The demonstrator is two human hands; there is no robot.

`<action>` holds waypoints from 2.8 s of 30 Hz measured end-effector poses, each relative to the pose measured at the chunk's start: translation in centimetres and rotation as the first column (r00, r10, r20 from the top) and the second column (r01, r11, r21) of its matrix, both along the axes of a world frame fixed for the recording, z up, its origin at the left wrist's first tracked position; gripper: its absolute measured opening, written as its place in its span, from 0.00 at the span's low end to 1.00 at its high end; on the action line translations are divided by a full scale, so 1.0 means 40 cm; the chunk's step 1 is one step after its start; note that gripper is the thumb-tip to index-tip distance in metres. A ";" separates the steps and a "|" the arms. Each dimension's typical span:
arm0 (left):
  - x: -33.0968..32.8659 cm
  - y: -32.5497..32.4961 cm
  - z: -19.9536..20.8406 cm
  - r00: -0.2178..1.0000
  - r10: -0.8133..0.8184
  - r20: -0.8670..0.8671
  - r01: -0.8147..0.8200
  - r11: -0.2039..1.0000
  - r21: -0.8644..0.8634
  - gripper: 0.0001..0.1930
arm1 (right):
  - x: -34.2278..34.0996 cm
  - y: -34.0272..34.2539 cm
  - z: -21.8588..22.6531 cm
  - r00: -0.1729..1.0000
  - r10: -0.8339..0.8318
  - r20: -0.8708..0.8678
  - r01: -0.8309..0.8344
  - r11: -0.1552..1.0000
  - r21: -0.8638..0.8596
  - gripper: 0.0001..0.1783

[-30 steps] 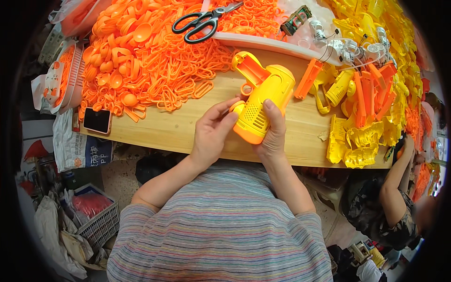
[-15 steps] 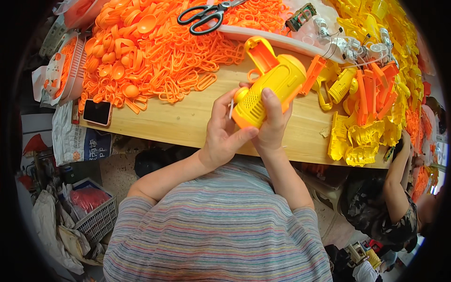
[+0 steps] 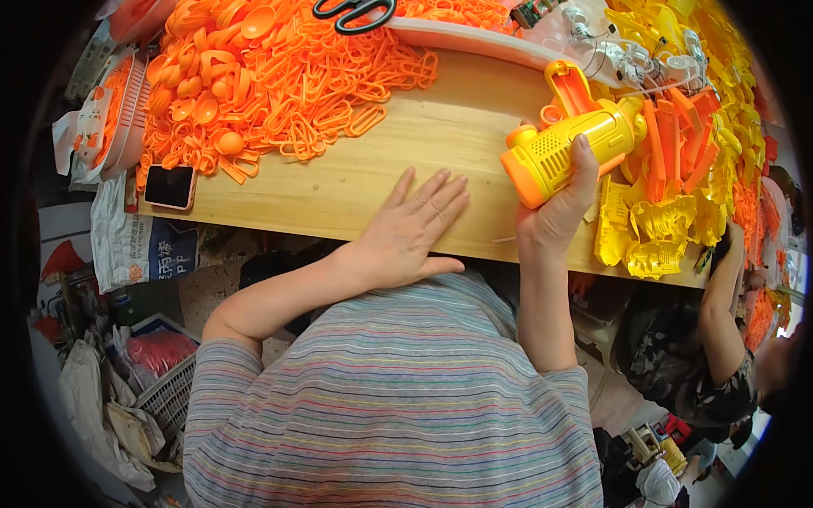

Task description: Assembling plastic toy blasters by combining colored casing parts and applying decorative stickers.

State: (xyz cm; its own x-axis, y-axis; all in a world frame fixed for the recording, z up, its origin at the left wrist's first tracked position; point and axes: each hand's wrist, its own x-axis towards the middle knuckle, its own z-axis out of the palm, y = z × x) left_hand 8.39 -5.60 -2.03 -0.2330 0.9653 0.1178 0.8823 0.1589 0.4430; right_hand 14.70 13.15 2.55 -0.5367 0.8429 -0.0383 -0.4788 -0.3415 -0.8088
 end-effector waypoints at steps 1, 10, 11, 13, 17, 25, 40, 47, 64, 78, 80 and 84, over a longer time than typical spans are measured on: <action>0.017 0.006 -0.006 0.999 -0.027 -0.020 0.027 0.999 0.028 0.41 | 0.012 0.004 0.001 1.000 -0.009 -0.008 0.009 1.000 -0.001 0.29; 0.140 0.110 -0.058 0.954 -0.211 -0.214 0.227 0.972 0.056 0.44 | 0.118 0.053 0.046 0.983 -0.181 -0.030 0.183 0.978 0.100 0.27; 0.138 0.107 -0.061 0.957 -0.180 -0.229 0.197 0.979 0.054 0.44 | 0.127 0.052 0.042 0.986 -0.164 -0.034 0.167 0.982 0.094 0.27; 0.128 0.095 -0.055 0.959 -0.139 -0.248 0.156 0.987 0.048 0.45 | 0.142 0.064 0.021 0.990 -0.134 -0.044 0.138 0.986 0.089 0.28; 0.073 0.018 -0.026 0.975 0.024 -0.222 -0.030 0.999 -0.023 0.46 | 0.147 0.057 0.008 0.996 -0.083 -0.031 0.084 0.996 0.011 0.29; -0.012 -0.117 0.003 0.922 0.376 -0.092 -0.319 0.872 0.370 0.20 | 0.131 0.048 -0.013 0.998 -0.039 -0.056 0.038 0.999 -0.017 0.29; -0.064 0.085 -0.026 0.895 0.267 0.356 -0.377 0.881 0.286 0.03 | 0.137 0.025 -0.015 0.999 -0.041 0.020 0.043 0.994 -0.097 0.30; -0.116 -0.139 0.030 0.929 0.101 0.356 -0.214 0.931 0.295 0.04 | 0.124 0.020 -0.034 0.999 0.038 0.004 -0.038 0.993 -0.108 0.29; -0.148 -0.435 0.111 0.706 0.490 0.512 -0.425 0.871 -0.246 0.05 | 0.064 -0.032 -0.056 0.782 0.580 0.228 -0.549 0.814 -0.189 0.30; -0.056 -0.567 -0.441 0.657 0.737 0.157 -0.674 0.668 -0.316 0.19 | -0.033 -0.028 -0.066 0.674 0.639 0.371 -0.605 0.766 -0.218 0.29; -0.055 -0.594 -0.539 0.634 0.732 0.250 -0.644 0.679 -0.352 0.18 | -0.040 -0.026 -0.069 0.678 0.640 0.361 -0.610 0.764 -0.208 0.30; -0.080 -0.506 -0.482 0.643 0.766 0.011 -0.602 0.514 -0.611 0.21 | -0.050 -0.023 -0.055 0.599 0.611 0.517 -0.653 0.747 -0.126 0.38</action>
